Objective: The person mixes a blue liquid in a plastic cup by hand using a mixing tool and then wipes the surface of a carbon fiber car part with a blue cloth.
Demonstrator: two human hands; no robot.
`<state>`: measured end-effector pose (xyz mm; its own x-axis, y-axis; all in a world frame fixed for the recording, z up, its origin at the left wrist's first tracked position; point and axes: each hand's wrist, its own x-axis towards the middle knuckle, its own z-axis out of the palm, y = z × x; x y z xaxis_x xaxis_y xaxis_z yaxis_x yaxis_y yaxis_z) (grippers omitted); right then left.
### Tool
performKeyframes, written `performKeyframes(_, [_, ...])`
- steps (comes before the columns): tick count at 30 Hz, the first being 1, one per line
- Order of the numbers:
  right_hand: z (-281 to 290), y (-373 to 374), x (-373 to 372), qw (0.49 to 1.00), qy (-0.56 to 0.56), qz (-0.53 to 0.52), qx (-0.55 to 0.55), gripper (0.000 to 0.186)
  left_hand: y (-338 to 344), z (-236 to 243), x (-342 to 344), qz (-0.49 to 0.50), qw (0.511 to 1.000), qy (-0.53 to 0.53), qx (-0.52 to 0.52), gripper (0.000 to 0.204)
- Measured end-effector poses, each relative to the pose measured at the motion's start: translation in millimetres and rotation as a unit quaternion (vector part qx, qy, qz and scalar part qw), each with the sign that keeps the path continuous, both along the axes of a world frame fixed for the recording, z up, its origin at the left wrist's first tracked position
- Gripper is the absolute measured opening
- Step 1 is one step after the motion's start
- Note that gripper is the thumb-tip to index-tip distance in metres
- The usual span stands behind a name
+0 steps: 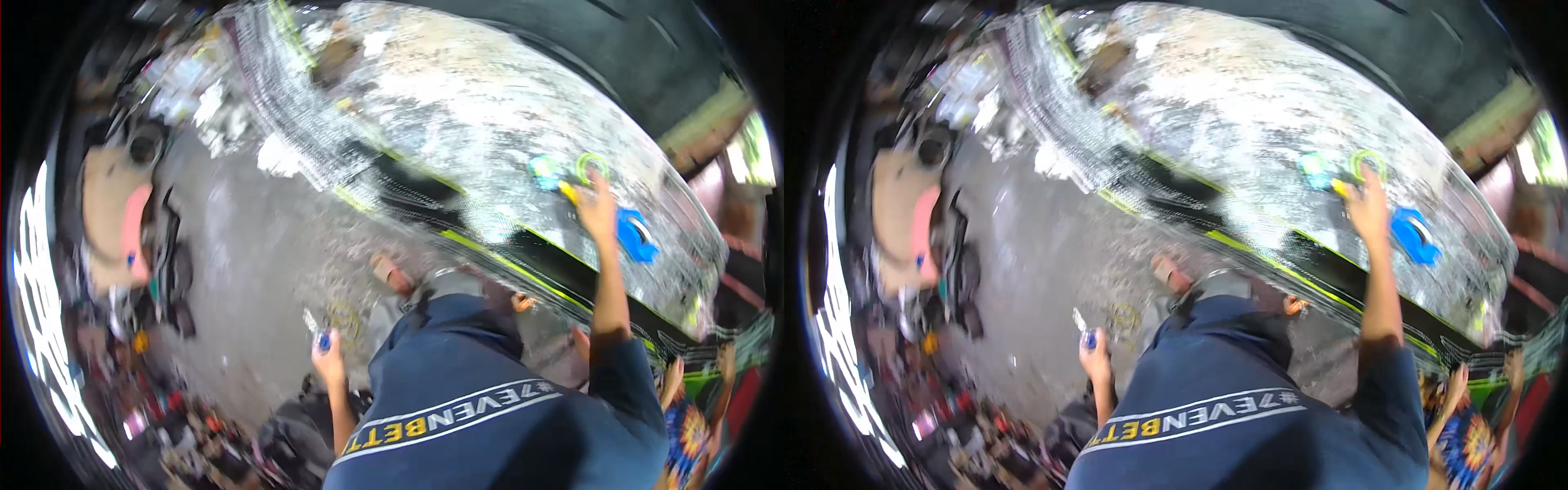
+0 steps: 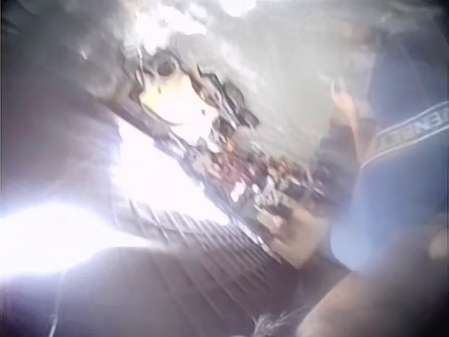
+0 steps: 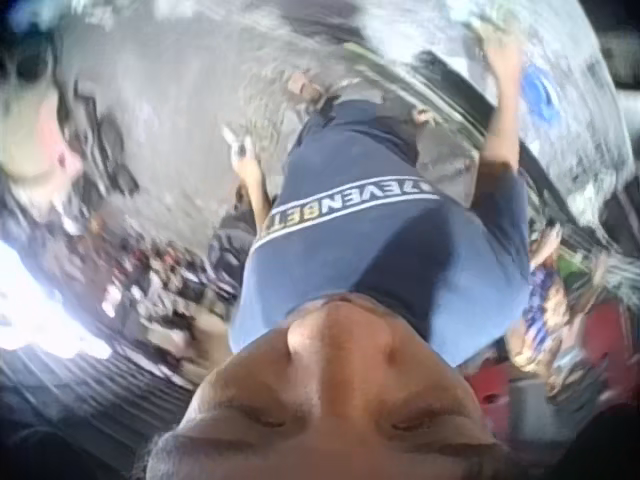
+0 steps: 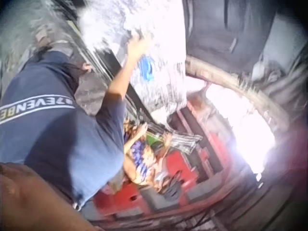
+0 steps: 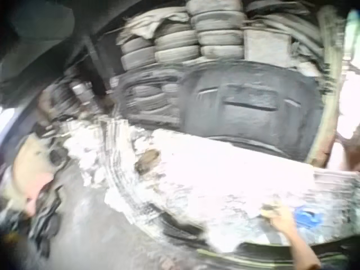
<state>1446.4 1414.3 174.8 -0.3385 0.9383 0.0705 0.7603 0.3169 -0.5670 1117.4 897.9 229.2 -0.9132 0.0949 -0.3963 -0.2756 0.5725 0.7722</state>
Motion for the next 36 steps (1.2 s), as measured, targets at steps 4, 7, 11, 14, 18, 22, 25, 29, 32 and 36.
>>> performKeyframes(4, [86.8, -74.8, -81.0, 0.989, 0.146, 0.004, -0.02, 0.037, 90.7, 66.7, -33.7, -0.126, 0.988, 0.081, 0.043, 0.027])
performKeyframes(7, [138.6, -144.8, -155.9, 0.978, 0.147, 0.149, 0.007, 0.03, 108.2, 98.5, -57.9, -0.197, 0.958, 0.155, 0.137, 0.032])
performKeyframes(11, [196.8, -249.4, -255.7, 0.901, 0.197, 0.387, -0.014, 0.033, 84.6, 106.0, -101.6, -0.258, 0.906, 0.272, 0.197, 0.039])
performKeyframes(14, [218.9, -310.1, -313.6, 0.847, 0.176, 0.501, 0.0, 0.04, 46.2, 99.6, -137.2, -0.249, 0.91, 0.285, 0.172, 0.041])
performKeyframes(18, [219.0, -372.2, -391.2, 0.81, 0.128, 0.571, 0.041, 0.045, -14.0, 95.9, -193.8, -0.246, 0.893, 0.335, 0.172, 0.037])
performKeyframes(22, [213.3, -427.3, -456.9, 0.787, 0.015, 0.617, 0.02, 0.042, -79.1, 96.6, -232.3, -0.255, 0.901, 0.349, 0.043, 0.032])
performKeyframes(25, [191.5, -458.5, -496.0, 0.732, -0.072, 0.677, -0.025, 0.029, -117.1, 91.5, -249.1, -0.272, 0.908, 0.319, 0.028, 0.041])
performKeyframes(29, [144.7, -496.0, -536.8, 0.735, -0.013, 0.657, -0.166, 0.028, -157.8, 75.6, -268.1, -0.19, 0.959, 0.184, 0.103, 0.044])
performKeyframes(32, [123.2, -512.4, -567.1, 0.7, 0.062, 0.629, -0.333, 0.027, -188.2, 72.3, -282.9, -0.116, 0.978, 0.042, 0.167, 0.042])
performKeyframes(36, [102.4, -522.2, -621.6, 0.573, 0.047, 0.563, -0.594, 0.029, -215.8, 47.8, -311.1, -0.021, 0.943, -0.06, 0.326, 0.037])
